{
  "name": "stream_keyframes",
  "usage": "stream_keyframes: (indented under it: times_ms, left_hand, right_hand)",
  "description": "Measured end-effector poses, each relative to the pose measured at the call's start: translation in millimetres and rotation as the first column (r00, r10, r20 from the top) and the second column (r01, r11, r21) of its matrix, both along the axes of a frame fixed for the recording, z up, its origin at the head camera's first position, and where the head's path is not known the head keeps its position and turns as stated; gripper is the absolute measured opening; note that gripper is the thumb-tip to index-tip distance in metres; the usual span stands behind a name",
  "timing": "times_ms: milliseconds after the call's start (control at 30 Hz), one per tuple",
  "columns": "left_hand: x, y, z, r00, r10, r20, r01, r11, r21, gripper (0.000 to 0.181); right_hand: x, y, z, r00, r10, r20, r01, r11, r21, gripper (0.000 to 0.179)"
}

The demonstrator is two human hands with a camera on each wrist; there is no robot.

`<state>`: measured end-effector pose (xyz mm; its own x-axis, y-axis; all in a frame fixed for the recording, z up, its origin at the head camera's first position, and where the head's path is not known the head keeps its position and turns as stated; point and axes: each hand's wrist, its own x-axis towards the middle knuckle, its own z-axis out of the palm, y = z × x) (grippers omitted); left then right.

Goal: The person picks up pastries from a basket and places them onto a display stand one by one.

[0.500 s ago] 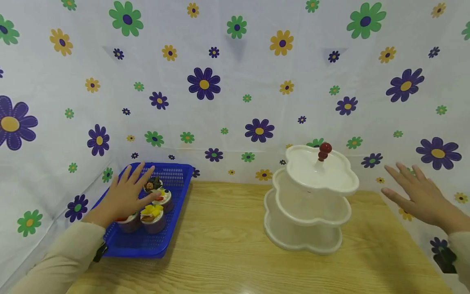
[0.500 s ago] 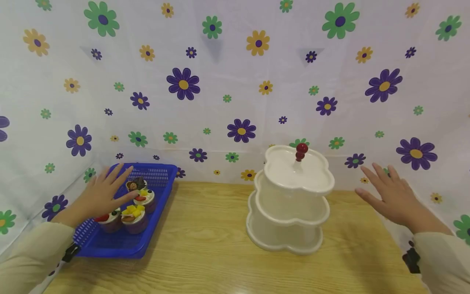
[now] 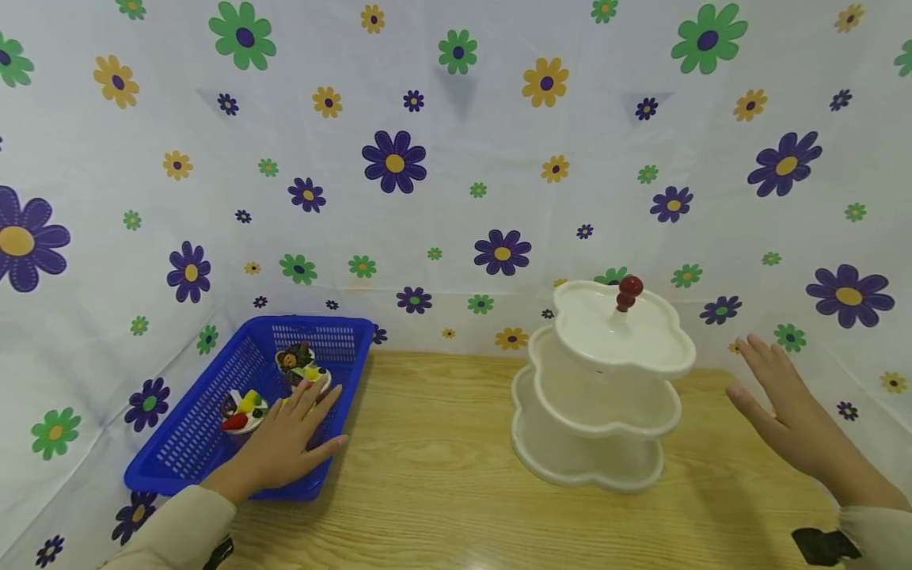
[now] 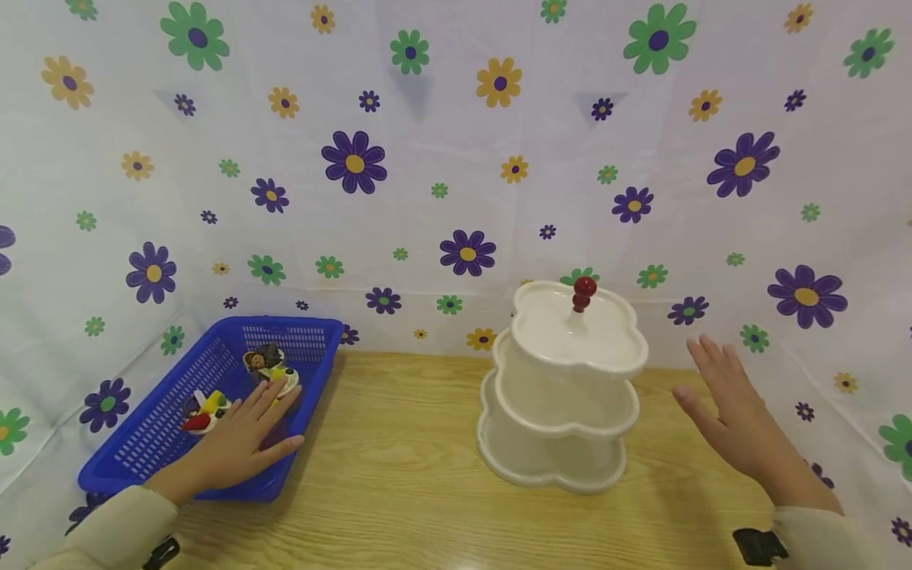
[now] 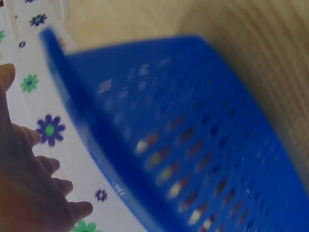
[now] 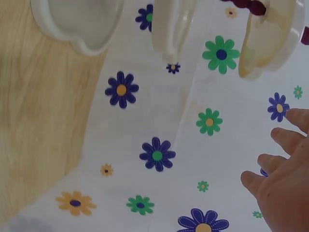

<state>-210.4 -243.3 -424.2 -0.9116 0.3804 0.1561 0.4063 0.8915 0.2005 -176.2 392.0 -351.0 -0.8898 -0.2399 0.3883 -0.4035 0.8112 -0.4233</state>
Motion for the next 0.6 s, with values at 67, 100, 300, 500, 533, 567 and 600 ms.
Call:
stream_keyframes:
  times_ms: [67,100,300,500,533,567,600]
  left_hand:
    - [2.2,4.1,-7.2,1.0,-0.02,0.003,0.02,1.0,0.012,0.078]
    - [2.9,5.5,-10.3,1.0,-0.031,0.005,0.031,0.999,0.015,0.078]
    - [7.3,11.5,-20.1,0.997,-0.05,0.062,0.047,0.998,0.048,0.081]
    - [7.6,14.2,-25.1,0.993,-0.038,0.114,0.027,0.996,0.089,0.088]
    - [7.2,14.4,-25.8,0.991,-0.035,0.125,0.023,0.995,0.096,0.088]
    - [7.0,14.7,-26.2,0.99,-0.033,0.137,0.018,0.994,0.104,0.089]
    - [6.8,14.9,-26.7,0.988,-0.031,0.151,0.014,0.994,0.111,0.09]
  right_hand:
    - [3.6,-5.7,-7.2,1.0,0.016,-0.017,-0.017,0.999,-0.035,0.067]
    - [6.0,-8.6,-11.0,1.0,0.02,-0.025,-0.021,0.998,-0.052,0.067]
    - [21.7,-26.2,-37.1,0.998,-0.028,-0.05,0.02,0.989,-0.148,0.066]
    - [36.2,-43.0,-55.2,0.997,-0.082,-0.002,0.08,0.974,-0.21,0.07]
    - [38.4,-45.4,-56.7,0.997,-0.078,0.006,0.078,0.974,-0.212,0.071]
    - [40.6,-47.7,-58.3,0.998,-0.067,0.013,0.069,0.974,-0.218,0.073]
    - [42.6,-49.7,-59.9,0.998,-0.054,0.02,0.057,0.972,-0.227,0.074]
